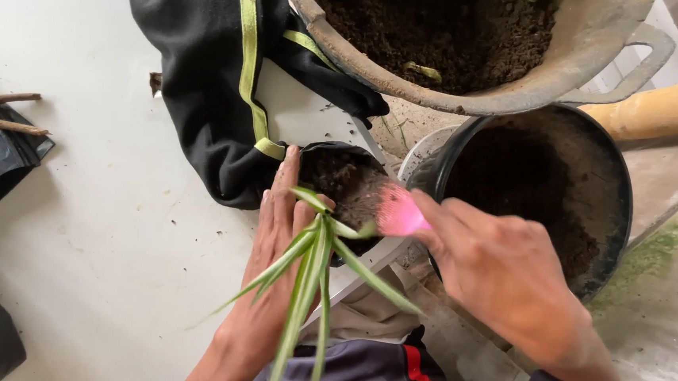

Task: A person uses a small trowel to scoop soil from a large pot and fill a small nursery bag containing a spider plant seedling.

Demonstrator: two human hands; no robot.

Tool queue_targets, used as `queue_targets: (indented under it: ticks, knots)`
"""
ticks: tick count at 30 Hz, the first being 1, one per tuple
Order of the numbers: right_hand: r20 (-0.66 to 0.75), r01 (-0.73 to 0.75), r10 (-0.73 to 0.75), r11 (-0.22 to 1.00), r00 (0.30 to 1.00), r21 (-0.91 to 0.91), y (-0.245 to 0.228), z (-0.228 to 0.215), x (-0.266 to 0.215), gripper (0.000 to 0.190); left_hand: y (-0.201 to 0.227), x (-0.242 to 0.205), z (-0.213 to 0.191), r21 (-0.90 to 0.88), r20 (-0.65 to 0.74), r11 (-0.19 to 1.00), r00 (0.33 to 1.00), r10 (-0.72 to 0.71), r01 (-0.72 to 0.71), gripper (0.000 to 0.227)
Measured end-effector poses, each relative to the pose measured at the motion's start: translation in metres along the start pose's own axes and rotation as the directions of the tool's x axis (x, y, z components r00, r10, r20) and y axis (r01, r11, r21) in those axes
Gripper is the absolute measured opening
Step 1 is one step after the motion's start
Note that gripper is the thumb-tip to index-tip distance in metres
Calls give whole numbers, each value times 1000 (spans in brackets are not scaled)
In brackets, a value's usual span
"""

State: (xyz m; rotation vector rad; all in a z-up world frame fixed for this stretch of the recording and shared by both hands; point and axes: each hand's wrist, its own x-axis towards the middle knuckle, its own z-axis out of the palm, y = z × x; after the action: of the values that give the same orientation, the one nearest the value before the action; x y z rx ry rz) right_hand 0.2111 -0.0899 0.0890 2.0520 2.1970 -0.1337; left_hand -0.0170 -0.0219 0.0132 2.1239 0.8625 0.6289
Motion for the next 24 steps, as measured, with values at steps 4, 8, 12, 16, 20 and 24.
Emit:
queue_targets:
  ticks: [4, 8, 12, 16, 20, 24]
  knots:
    - [12, 47, -46, 995, 999, -87, 6, -13, 9, 41, 0, 0, 1, -59, -2, 994, 996, -87, 87, 28]
    - [34, 109, -106, 989, 994, -96, 10, -13, 31, 39, 7, 5, -7, -117, -71, 990, 995, 66, -74, 30]
    - [152, 80, -67, 993, 986, -82, 19, -32, 37, 31, 3, 1, -1, -135, -10, 991, 1000, -21, 20, 38]
    - [308, 48, -49, 999, 950, 8, 16, -40, 54, 34, -1, 0, 2, -78, -2, 995, 998, -61, 61, 21]
    - [302, 43, -46, 999, 952, 19, 8, -49, 61, 28, 14, 15, -9, -388, 216, 740, 835, -506, 549, 59]
    - [259, 19, -24, 1000, 966, 21, 2, -37, 63, 25, -5, 4, 12, -123, 116, 916, 923, -368, 381, 25]
